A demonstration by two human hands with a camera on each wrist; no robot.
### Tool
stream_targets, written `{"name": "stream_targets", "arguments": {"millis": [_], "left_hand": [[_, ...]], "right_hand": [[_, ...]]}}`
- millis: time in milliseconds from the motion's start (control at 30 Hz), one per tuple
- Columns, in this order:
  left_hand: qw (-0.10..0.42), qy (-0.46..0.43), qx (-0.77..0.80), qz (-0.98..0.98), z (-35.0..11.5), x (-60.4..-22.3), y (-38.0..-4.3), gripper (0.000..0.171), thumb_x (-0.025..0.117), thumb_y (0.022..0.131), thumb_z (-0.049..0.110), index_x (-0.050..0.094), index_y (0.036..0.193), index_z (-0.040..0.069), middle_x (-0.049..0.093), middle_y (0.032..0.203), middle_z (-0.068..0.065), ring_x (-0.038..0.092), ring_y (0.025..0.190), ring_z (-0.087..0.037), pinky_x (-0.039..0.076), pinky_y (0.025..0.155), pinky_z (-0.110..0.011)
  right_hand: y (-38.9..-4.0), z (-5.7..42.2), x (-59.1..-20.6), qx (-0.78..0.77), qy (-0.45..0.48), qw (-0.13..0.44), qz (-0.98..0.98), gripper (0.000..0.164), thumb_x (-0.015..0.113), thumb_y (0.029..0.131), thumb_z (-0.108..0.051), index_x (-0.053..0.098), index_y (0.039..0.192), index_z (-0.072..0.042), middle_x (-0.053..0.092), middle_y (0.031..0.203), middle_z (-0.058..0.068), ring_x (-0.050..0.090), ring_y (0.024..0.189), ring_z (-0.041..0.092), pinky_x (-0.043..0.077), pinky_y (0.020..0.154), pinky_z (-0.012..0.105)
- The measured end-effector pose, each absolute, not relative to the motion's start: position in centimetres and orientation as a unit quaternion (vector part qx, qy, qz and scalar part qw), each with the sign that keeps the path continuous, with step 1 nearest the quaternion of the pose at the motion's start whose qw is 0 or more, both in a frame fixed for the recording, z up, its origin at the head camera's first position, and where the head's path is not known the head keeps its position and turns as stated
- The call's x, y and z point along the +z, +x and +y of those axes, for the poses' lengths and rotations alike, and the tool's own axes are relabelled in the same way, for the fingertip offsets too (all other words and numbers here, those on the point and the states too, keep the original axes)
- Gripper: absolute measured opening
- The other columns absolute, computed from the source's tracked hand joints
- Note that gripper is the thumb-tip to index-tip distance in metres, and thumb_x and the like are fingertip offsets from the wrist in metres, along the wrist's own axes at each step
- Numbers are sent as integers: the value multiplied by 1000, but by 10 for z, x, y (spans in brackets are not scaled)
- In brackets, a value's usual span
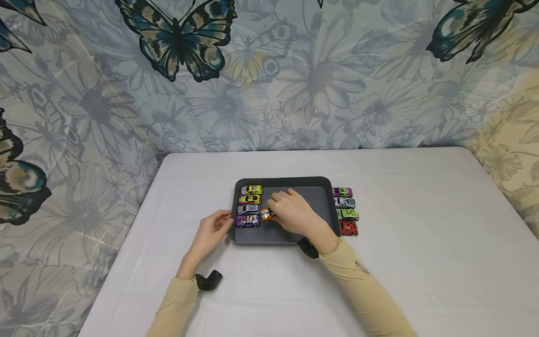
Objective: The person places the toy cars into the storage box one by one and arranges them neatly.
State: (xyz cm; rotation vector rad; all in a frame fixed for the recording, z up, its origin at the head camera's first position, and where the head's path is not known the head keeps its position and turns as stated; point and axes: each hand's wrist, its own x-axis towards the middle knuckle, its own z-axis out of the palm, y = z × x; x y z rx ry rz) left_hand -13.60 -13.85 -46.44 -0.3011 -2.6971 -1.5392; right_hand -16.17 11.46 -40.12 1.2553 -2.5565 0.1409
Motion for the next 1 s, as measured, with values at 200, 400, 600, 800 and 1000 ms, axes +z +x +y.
{"name": "stream_targets", "arguments": {"millis": [200, 400, 600, 800, 1000], "left_hand": [[11, -93, -490, -867, -139, -465, -136, 23, 61, 89, 8, 62, 109, -5, 62, 87, -8, 57, 70, -12, 51, 61, -21], [12, -94, -495, -863, -139, -465, -136, 23, 61, 89, 7, 62, 109, -6, 62, 86, -8, 56, 70, -12, 51, 60, -21], [9, -94, -496, -863, -138, -465, -136, 23, 61, 89, 7, 62, 109, -6, 62, 86, -8, 57, 70, -12, 51, 60, -21], [8, -89, -494, -865, -138, -466, -136, 23, 61, 89, 8, 62, 109, -4, 62, 86, -8, 56, 70, -11, 51, 60, -21], [11, -94, -494, -864, -138, -466, -137, 23, 61, 89, 8, 62, 109, -5, 62, 86, -7, 57, 69, -11, 50, 59, -21]], "right_hand": [[-157, 100, -403, 43, 445, 125, -886, 25, 81, 71, -22, 65, 87, -11, 59, 81, 0, 56, 73, 17, 43, 65, 33], [-152, 86, -405, 36, 444, 109, -888, 24, 81, 71, -23, 66, 86, -12, 60, 80, -1, 57, 74, 16, 43, 67, 32], [-148, 78, -410, 26, 455, 106, -884, 24, 81, 71, -25, 66, 86, -13, 61, 80, -2, 57, 73, 14, 40, 63, 29], [-145, 70, -413, 25, 454, 85, -887, 23, 80, 72, -25, 66, 85, -13, 61, 79, -2, 56, 73, 13, 40, 63, 29], [-143, 63, -417, 18, 456, 69, -887, 21, 78, 74, -24, 66, 86, -13, 62, 81, -1, 57, 75, 13, 40, 62, 28]]}}
